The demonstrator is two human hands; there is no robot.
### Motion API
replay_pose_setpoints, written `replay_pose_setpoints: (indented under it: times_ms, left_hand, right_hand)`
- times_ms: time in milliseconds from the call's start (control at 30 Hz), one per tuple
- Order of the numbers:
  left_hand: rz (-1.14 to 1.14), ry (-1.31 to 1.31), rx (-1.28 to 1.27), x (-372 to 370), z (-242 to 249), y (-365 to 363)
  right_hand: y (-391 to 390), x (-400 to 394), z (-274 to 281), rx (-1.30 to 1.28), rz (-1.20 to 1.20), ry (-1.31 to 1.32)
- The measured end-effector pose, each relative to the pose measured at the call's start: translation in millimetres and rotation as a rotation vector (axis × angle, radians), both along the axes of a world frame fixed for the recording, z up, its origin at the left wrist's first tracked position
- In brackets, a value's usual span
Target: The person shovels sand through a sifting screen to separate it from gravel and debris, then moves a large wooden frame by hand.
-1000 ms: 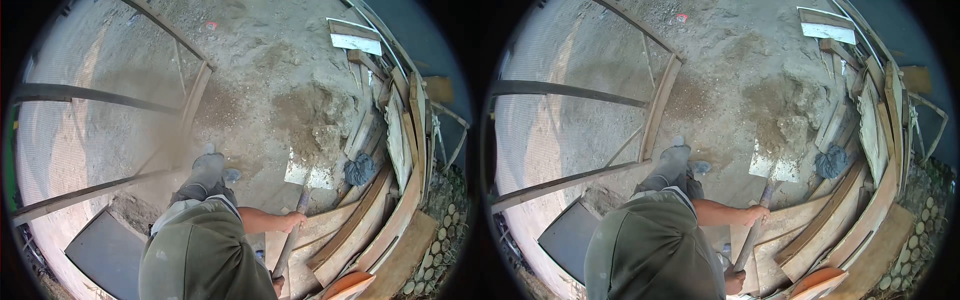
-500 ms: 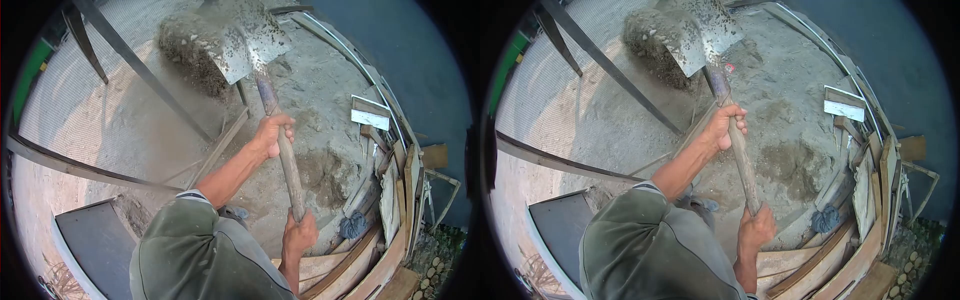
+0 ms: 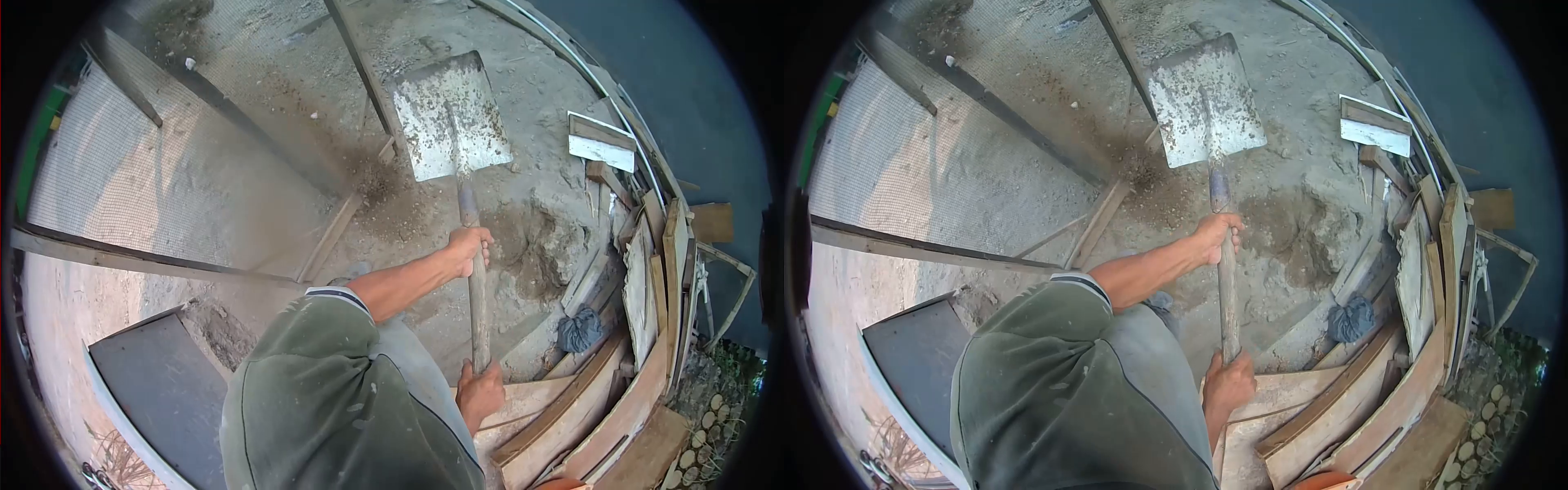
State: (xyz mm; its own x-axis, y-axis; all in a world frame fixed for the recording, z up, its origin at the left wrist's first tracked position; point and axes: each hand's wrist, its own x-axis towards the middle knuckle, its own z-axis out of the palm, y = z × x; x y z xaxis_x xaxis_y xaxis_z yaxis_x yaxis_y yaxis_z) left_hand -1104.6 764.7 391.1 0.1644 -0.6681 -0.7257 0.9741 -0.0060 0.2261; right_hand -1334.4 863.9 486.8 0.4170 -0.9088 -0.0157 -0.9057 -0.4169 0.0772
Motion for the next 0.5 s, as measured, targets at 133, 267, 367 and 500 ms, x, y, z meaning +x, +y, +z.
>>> replay_pose_setpoints:
  times_ms: [133, 267, 367, 500]
  left_hand:
    - [-0.247, 0.029, 0.324, -108.6, -76.0, 7.9]
    - [-0.51, 0.049, 0.487, -208.5, -140.3, 36.3]
    - [-0.766, 0.109, 0.611, -262.0, -173.7, 68.9]
    - [-1.206, 0.003, 0.778, -287.8, -177.2, 111.0]
  right_hand:
    - [24.7, -71.3, -26.8, 0.418, -0.207, 0.136]
    - [57.4, -119.5, -38.8, 0.767, -0.598, 0.343]
    - [71.4, -127.6, -48.2, 0.917, -0.748, 0.329]
    - [70.2, -124.7, -69.7, 1.022, -0.935, 0.277]
